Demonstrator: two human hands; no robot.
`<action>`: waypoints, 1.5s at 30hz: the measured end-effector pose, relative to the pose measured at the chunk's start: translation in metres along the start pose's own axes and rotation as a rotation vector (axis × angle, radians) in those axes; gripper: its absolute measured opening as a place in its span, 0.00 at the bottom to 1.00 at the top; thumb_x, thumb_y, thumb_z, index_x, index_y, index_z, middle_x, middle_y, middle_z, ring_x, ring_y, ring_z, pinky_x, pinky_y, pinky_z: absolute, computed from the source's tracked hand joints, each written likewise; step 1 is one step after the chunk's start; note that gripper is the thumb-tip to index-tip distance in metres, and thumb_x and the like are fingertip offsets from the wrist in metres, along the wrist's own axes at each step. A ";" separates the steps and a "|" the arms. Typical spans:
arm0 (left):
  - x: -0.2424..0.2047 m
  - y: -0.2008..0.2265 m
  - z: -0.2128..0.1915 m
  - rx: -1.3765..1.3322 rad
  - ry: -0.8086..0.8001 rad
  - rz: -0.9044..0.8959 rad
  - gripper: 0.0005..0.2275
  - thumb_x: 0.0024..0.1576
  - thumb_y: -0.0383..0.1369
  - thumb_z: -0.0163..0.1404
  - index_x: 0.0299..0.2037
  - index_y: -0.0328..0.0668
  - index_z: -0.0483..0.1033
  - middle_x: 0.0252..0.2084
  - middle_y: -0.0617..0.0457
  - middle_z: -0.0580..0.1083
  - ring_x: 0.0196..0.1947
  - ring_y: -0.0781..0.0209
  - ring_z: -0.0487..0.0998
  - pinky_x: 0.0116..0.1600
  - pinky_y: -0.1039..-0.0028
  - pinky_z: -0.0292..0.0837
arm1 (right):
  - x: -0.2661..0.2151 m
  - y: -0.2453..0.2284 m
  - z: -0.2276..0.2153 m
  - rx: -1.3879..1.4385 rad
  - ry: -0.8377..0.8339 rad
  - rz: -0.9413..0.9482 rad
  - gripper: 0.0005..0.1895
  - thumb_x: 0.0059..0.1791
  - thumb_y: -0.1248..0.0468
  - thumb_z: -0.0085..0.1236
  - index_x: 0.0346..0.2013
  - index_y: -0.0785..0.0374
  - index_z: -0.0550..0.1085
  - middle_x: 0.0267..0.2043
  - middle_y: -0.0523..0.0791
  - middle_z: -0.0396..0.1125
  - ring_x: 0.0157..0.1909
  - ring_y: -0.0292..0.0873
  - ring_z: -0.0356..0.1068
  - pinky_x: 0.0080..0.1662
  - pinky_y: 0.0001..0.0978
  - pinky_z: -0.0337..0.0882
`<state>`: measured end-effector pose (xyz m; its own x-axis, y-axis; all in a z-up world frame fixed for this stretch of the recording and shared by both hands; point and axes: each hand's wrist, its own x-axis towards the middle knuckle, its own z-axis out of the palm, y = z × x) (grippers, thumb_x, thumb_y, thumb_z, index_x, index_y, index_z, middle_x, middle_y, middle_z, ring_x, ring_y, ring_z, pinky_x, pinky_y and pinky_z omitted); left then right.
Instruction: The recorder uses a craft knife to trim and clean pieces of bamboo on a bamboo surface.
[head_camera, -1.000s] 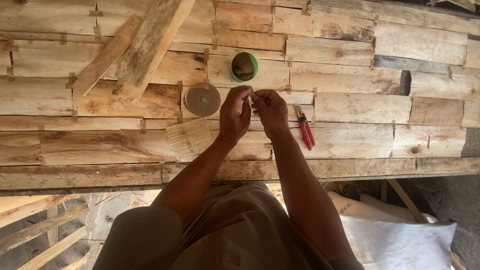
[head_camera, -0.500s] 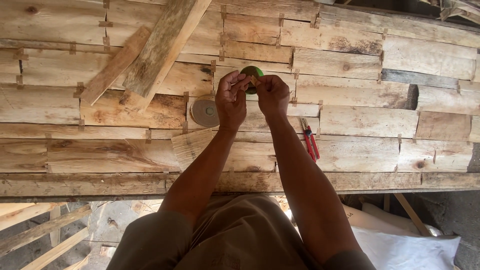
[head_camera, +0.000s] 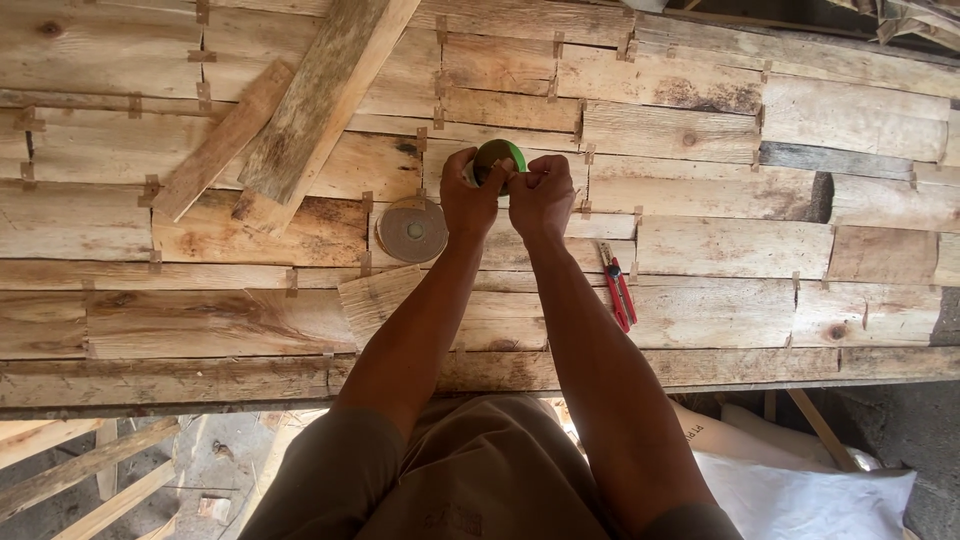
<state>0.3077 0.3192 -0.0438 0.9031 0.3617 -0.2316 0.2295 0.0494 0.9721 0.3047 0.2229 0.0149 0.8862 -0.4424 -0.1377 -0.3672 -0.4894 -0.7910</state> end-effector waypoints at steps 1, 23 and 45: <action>0.001 -0.001 0.001 0.000 -0.002 0.000 0.30 0.48 0.46 0.68 0.55 0.35 0.74 0.53 0.44 0.76 0.53 0.53 0.79 0.56 0.67 0.76 | -0.001 -0.001 -0.001 0.000 0.001 0.001 0.13 0.45 0.66 0.65 0.38 0.66 0.71 0.27 0.45 0.74 0.30 0.38 0.75 0.35 0.33 0.75; -0.005 0.022 -0.020 0.113 0.064 0.446 0.10 0.64 0.41 0.58 0.44 0.45 0.79 0.69 0.44 0.66 0.73 0.47 0.63 0.74 0.59 0.61 | -0.003 0.003 -0.004 0.358 -0.158 -0.218 0.16 0.51 0.74 0.61 0.45 0.66 0.62 0.36 0.46 0.72 0.38 0.34 0.72 0.40 0.25 0.74; 0.003 0.012 -0.021 0.103 -0.008 0.308 0.02 0.58 0.26 0.55 0.37 0.34 0.78 0.55 0.46 0.75 0.53 0.52 0.80 0.52 0.66 0.80 | 0.001 0.022 0.010 -0.114 0.099 -0.329 0.18 0.51 0.56 0.68 0.43 0.63 0.70 0.41 0.49 0.71 0.44 0.46 0.73 0.44 0.43 0.74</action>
<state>0.3053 0.3404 -0.0317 0.9385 0.3375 0.0723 -0.0199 -0.1564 0.9875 0.3009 0.2194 -0.0087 0.9324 -0.3157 0.1761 -0.1013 -0.6957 -0.7111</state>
